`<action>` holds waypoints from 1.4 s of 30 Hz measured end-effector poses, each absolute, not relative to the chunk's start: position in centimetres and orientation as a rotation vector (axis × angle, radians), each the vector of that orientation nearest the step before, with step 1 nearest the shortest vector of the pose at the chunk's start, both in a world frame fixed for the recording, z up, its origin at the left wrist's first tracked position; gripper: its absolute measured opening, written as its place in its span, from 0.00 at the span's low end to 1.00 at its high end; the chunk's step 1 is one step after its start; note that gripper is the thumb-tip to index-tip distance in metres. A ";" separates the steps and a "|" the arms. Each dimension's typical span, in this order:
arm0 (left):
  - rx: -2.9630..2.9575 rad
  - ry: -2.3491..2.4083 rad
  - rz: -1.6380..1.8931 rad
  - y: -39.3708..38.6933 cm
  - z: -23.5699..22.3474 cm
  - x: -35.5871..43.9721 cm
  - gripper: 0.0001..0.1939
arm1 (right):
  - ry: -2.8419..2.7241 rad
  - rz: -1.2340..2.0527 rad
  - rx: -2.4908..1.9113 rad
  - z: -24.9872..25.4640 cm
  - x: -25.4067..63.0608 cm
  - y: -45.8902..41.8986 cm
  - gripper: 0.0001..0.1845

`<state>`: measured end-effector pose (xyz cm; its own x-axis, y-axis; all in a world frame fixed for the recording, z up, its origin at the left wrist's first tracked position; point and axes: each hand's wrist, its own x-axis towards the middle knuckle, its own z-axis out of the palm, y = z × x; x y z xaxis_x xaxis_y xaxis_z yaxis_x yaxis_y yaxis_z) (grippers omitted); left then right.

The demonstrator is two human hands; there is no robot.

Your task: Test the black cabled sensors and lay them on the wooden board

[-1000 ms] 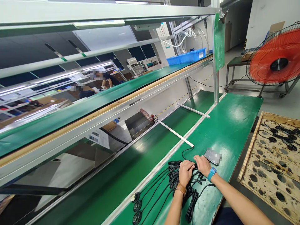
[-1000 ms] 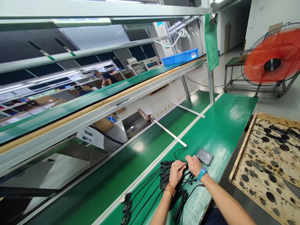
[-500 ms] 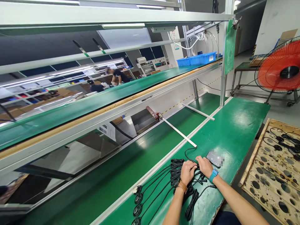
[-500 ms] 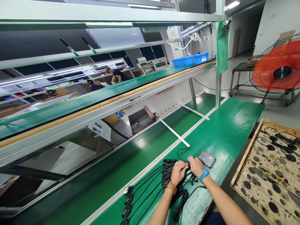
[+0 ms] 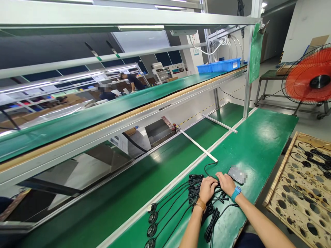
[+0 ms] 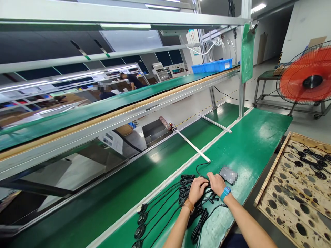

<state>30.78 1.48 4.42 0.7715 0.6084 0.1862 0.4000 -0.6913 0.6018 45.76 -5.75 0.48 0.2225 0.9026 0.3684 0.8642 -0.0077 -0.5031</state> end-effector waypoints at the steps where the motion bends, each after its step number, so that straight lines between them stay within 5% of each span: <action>1: 2.411 0.764 0.521 1.4 4.5 30.8 0.10 | -1.628 0.080 -1.863 0.4 45.8 -5.7 0.21; 16: 2.373 0.789 0.542 1.0 4.5 30.8 0.10 | -1.621 0.087 -1.883 0.3 45.7 -5.7 0.22; 33: 2.435 0.746 0.027 3.6 4.8 32.1 0.21 | -1.713 0.081 -1.757 -1.0 45.8 -5.7 0.18; 42: 2.451 0.799 0.274 1.8 5.8 31.4 0.17 | -1.676 0.009 -1.779 0.8 45.6 -6.1 0.18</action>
